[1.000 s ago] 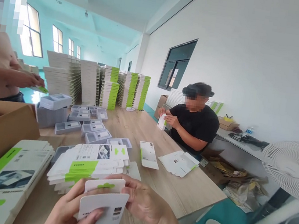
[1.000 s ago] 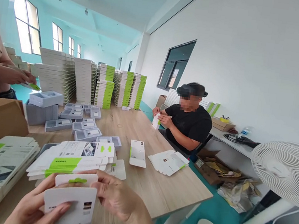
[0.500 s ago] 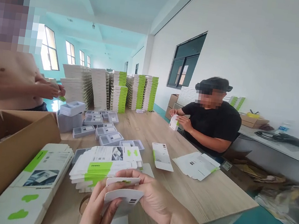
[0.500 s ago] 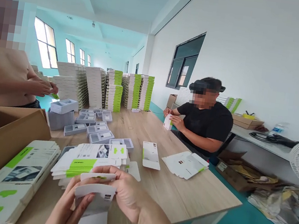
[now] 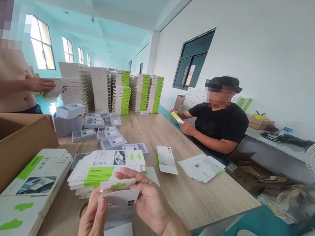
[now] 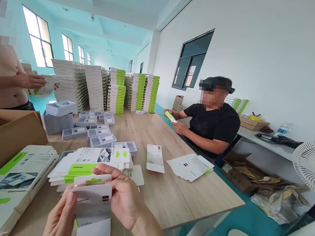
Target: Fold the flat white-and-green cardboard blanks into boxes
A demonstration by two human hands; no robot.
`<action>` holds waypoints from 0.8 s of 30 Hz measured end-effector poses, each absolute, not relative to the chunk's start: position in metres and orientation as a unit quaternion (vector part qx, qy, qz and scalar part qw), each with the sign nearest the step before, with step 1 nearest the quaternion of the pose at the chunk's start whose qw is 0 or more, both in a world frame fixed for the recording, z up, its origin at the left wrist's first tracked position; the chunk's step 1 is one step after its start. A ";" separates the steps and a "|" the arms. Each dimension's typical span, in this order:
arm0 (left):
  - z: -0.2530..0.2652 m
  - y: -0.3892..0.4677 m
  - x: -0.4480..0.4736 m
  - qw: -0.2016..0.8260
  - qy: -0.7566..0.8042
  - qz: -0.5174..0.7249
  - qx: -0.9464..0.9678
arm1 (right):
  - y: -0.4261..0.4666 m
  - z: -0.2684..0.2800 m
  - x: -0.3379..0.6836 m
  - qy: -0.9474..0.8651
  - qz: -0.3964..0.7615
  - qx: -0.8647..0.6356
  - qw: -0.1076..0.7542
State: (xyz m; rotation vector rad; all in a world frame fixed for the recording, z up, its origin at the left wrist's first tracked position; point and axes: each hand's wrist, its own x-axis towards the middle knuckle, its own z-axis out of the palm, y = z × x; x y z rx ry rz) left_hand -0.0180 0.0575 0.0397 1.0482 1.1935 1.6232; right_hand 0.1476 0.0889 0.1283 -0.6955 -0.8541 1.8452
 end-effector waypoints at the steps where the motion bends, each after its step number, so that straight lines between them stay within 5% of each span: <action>1: 0.039 0.058 -0.017 0.432 0.477 0.653 0.399 | 0.089 0.126 0.146 -0.350 0.746 -0.286 0.489; 9: 0.055 0.061 -0.002 0.395 0.498 0.673 0.379 | 0.078 0.107 0.128 -0.334 0.657 -0.267 0.621; 24: 0.086 0.067 0.013 0.417 0.492 0.722 0.249 | 0.085 0.088 0.100 -0.345 0.480 -0.417 0.690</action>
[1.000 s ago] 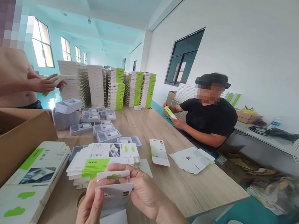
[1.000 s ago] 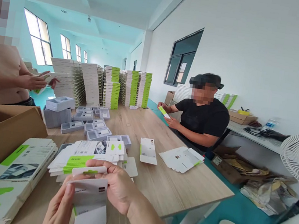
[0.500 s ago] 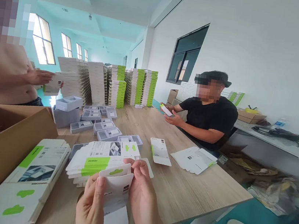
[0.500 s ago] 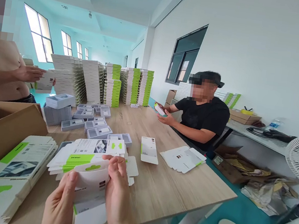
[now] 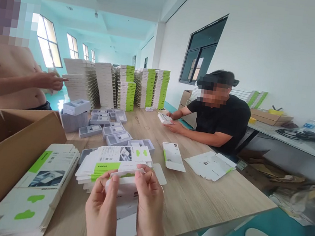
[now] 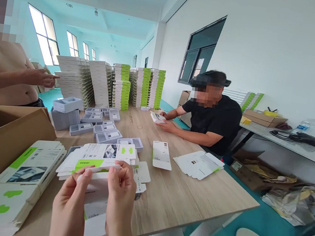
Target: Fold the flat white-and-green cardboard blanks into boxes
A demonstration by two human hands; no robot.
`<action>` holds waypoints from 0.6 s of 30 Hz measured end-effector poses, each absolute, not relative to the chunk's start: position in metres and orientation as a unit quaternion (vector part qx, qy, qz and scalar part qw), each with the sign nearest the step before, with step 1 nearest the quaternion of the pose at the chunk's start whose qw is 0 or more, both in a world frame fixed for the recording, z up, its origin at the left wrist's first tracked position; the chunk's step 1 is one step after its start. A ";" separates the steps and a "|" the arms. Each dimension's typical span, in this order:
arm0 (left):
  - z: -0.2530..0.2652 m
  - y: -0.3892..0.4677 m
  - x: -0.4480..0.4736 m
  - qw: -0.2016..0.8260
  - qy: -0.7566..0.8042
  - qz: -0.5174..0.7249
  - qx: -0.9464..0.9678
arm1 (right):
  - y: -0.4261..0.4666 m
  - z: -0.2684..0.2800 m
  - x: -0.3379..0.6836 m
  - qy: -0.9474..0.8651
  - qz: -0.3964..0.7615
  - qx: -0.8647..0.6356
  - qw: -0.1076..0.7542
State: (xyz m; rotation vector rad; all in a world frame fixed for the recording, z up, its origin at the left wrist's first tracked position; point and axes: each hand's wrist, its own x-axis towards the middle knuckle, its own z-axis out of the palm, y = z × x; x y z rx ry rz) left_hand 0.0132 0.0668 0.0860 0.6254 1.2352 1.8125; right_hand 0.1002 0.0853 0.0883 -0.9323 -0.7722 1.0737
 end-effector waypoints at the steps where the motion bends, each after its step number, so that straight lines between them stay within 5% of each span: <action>1: 0.086 0.069 0.013 0.409 0.487 0.734 0.238 | 0.085 0.088 0.099 -0.338 0.476 -0.419 0.696; 18: 0.084 0.088 0.019 0.291 0.496 0.771 0.274 | 0.089 0.086 0.095 -0.490 0.344 -0.404 0.692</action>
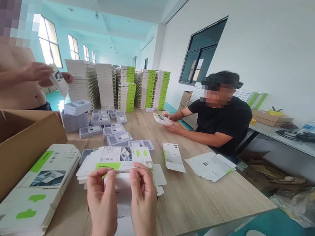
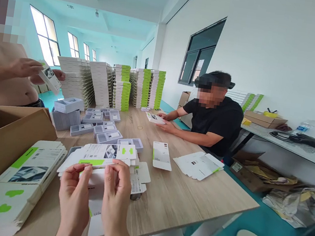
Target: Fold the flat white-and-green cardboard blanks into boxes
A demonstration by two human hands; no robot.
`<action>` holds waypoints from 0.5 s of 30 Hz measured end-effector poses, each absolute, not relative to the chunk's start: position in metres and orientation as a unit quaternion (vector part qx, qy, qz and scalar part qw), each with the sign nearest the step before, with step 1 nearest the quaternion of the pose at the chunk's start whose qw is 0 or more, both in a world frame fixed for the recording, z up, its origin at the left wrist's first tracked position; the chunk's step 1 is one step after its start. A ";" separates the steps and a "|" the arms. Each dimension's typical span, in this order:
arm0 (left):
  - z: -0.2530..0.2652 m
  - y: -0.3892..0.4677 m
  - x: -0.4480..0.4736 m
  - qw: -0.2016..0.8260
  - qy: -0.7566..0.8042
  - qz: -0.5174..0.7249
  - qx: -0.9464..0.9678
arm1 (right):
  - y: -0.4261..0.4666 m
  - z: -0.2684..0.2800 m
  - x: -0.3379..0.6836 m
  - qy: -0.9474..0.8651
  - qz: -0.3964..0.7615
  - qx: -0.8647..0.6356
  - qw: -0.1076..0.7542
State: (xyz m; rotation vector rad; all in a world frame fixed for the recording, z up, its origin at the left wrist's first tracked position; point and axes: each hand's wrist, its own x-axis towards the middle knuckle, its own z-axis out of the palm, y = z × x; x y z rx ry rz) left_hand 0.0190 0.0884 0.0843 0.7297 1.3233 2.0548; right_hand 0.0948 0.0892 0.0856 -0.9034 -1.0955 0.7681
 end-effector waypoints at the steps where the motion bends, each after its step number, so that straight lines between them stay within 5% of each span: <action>1: 0.083 0.089 0.019 0.286 0.497 0.772 0.275 | 0.090 0.084 0.095 -0.496 0.334 -0.402 0.693; 15: 0.065 0.087 0.022 0.188 0.534 0.690 0.451 | 0.103 0.064 0.105 -0.506 0.213 -0.439 0.711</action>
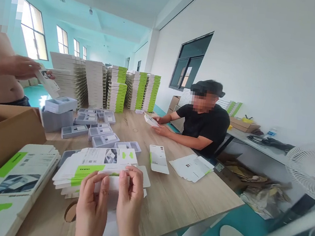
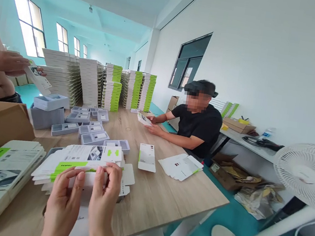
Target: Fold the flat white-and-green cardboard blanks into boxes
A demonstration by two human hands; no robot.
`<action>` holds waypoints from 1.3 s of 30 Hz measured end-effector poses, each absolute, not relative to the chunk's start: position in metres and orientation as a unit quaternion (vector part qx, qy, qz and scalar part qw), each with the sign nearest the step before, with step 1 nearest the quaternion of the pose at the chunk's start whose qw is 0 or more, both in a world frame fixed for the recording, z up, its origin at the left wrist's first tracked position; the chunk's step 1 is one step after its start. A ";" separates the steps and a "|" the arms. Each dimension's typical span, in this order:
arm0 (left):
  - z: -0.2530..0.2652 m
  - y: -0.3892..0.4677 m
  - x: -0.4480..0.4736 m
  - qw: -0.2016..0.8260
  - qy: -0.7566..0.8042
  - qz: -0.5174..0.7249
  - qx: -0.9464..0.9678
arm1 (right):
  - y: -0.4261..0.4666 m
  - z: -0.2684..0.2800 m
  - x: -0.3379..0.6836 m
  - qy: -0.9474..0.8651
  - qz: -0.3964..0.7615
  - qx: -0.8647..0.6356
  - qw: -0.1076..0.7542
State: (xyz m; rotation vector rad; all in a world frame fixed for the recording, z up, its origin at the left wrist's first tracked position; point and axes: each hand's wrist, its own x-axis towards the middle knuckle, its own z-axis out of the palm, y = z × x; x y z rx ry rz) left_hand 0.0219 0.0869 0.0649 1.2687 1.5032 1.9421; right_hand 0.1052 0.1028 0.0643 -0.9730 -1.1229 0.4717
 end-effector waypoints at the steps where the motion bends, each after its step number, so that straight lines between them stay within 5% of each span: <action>1: 0.065 0.088 0.021 0.183 0.538 0.683 0.460 | 0.103 0.063 0.105 -0.505 0.207 -0.440 0.713; 39: 0.064 0.066 0.014 0.324 0.495 0.739 0.324 | 0.067 0.078 0.083 -0.379 0.439 -0.352 0.735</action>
